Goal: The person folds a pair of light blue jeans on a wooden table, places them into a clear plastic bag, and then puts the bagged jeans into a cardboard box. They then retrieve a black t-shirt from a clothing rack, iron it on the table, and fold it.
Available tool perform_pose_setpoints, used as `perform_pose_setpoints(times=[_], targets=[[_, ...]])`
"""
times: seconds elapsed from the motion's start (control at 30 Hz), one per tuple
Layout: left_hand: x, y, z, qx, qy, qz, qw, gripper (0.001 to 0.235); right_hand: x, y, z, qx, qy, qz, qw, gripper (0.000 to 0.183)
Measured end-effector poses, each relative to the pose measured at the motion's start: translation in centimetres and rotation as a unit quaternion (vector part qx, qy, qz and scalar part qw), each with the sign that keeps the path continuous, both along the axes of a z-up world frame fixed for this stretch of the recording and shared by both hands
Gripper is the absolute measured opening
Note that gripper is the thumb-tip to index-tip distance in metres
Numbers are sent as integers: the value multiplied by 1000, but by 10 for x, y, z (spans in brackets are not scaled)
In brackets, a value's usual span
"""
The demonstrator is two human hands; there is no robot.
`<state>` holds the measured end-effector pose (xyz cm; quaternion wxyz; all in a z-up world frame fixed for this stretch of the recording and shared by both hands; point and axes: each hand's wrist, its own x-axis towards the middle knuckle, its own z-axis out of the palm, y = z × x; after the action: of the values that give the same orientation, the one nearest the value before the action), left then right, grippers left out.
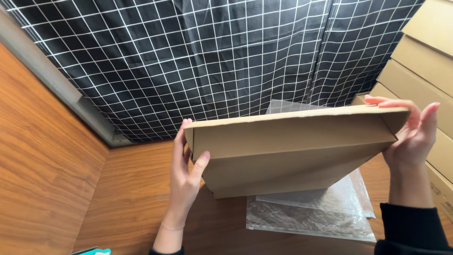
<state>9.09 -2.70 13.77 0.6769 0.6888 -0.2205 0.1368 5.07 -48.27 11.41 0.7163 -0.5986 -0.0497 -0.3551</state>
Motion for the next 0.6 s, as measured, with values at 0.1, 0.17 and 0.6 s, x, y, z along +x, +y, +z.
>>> perform_pose_setpoints(times=[0.1,0.17,0.6], targets=[[12,-2,-6,-13,-24,4,1000,56,6,-5,-15,-9,4,-22,1000,67],[18,-5,-17,-13,-5,27,1000,44,10,3,-21,-31,12,-62,998,42],[19,7,-60,-226,158,-27,961,63,-32,57,15,94,142,-29,985,93]])
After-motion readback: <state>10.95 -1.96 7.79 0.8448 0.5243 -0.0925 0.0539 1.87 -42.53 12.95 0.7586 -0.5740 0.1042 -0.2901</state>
